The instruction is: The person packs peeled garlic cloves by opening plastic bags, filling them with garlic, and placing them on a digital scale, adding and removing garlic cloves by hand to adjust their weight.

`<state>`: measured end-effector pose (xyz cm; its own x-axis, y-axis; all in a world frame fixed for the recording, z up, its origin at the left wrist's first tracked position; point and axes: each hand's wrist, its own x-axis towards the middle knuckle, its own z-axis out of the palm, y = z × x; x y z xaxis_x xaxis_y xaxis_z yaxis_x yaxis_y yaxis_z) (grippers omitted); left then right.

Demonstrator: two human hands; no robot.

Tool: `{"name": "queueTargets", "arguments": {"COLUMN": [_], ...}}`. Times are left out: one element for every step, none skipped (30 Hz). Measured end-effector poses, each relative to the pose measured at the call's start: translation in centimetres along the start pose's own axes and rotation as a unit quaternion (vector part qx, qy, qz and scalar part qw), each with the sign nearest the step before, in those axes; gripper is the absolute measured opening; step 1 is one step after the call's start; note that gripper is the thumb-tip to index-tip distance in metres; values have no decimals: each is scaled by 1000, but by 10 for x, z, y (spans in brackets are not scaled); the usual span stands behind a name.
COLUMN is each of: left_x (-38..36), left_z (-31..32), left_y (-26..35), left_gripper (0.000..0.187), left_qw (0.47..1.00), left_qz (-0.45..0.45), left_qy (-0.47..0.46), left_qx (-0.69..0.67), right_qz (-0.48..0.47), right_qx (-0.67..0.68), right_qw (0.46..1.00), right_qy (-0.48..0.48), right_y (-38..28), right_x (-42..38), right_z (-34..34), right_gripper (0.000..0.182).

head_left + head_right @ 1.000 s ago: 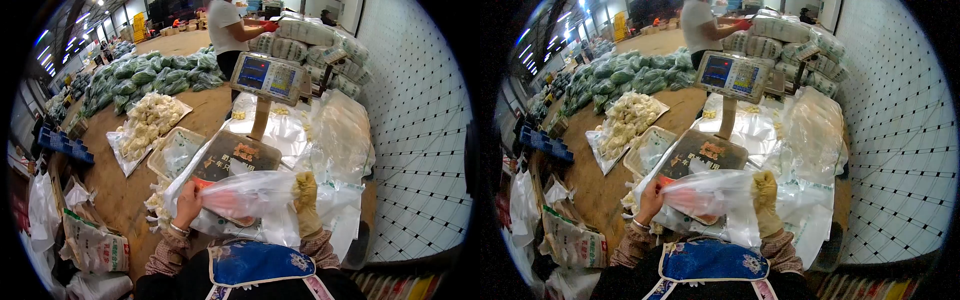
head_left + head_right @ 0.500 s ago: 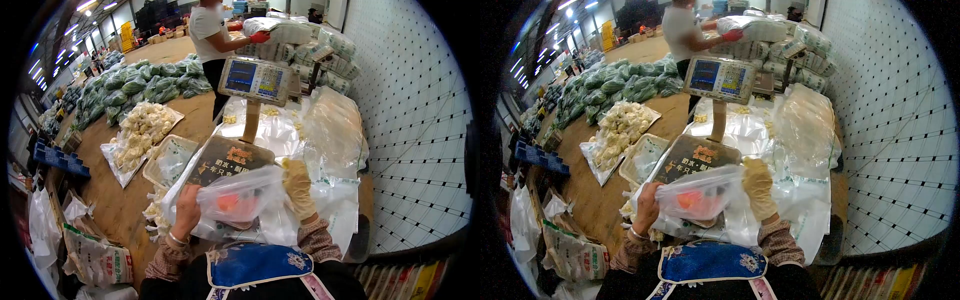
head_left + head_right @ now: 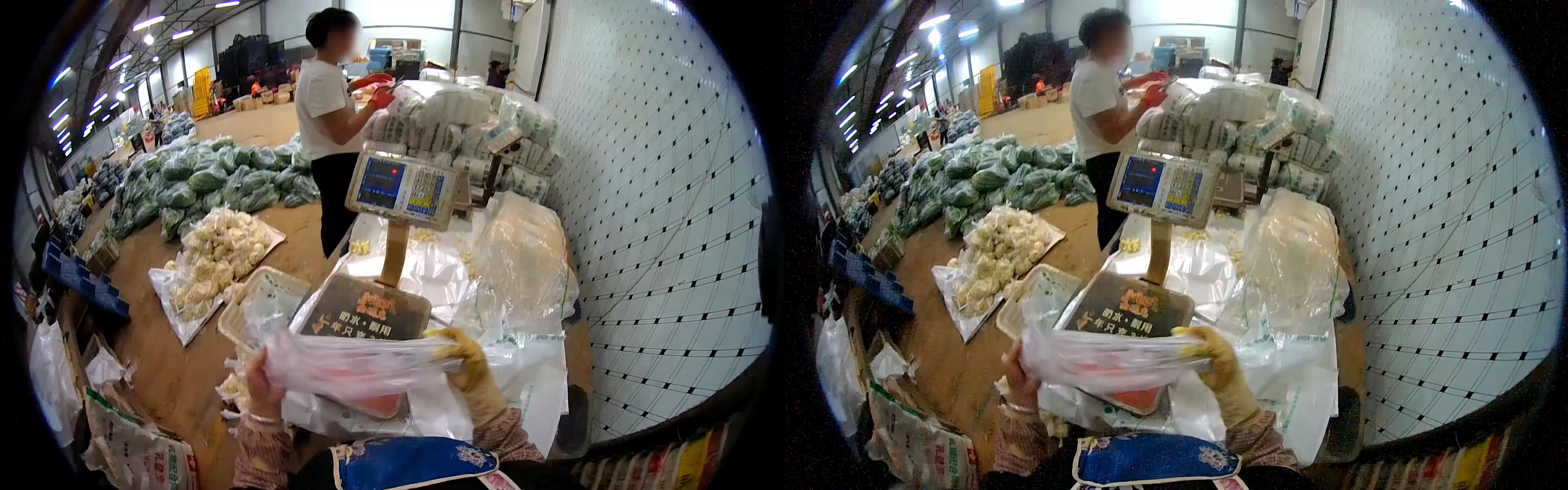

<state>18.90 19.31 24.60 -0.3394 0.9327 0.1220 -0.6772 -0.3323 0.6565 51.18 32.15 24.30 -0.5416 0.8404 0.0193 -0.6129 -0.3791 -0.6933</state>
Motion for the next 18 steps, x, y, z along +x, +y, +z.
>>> {"name": "queueTargets", "arguments": {"left_x": [-7,-16,-18,-18,-16,-15,-14,-13,-13,-10,-12,-12,-13,-16,-18,-17,-16,-14], "left_z": [-7,4,22,33,29,20,13,10,10,11,13,16,18,18,14,8,2,0], "left_y": [-6,-11,-11,-10,-11,-13,-15,-15,-13,-12,-12,-16,-21,-25,-30,-38,-45,-48], "left_gripper": [36,37,38,39,39,37,36,36,34,33,37,37,41,45,45,43,41,39], "left_qw": [993,997,997,997,996,999,998,998,999,999,998,998,972,898,898,841,771,689], "left_qz": [-80,-47,-47,-48,-51,-51,-51,-50,-47,-45,-48,-49,0,49,47,79,110,142], "left_qy": [-6,-46,-57,-66,-69,-18,33,31,23,15,24,21,-30,-80,-81,-72,-61,-50], "left_qx": [-85,-35,-14,5,5,-5,-17,-19,-10,-1,22,21,231,430,429,530,624,709], "right_qz": [-10,-21,-28,-55,-78,-81,-51,-20,-26,-29,-44,-60,-57,-57,-105,-148,-98,-49], "right_qx": [48,98,100,34,-33,-36,76,186,161,160,111,61,-102,-103,-253,-397,-441,-482], "right_qw": [999,994,994,997,988,988,996,976,980,980,992,996,988,988,958,904,890,873], "right_qy": [-18,-35,-35,46,128,128,8,-114,-112,-113,-41,33,101,104,82,56,56,55], "right_y": [-18,-32,-41,-51,-56,-52,-43,-32,-26,-24,-21,-23,-27,-21,-11,-3,6,14], "right_x": [-1,-1,-3,-12,-18,-16,-12,-7,-6,-7,-10,-12,-13,-11,-9,-9,-10,-11], "right_z": [-7,-8,10,35,48,36,11,-10,-13,-16,-19,-13,-1,-1,-5,-7,-6,-6], "right_gripper": [32,34,34,37,40,40,42,44,45,45,46,47,50,50,51,52,56,60]}}
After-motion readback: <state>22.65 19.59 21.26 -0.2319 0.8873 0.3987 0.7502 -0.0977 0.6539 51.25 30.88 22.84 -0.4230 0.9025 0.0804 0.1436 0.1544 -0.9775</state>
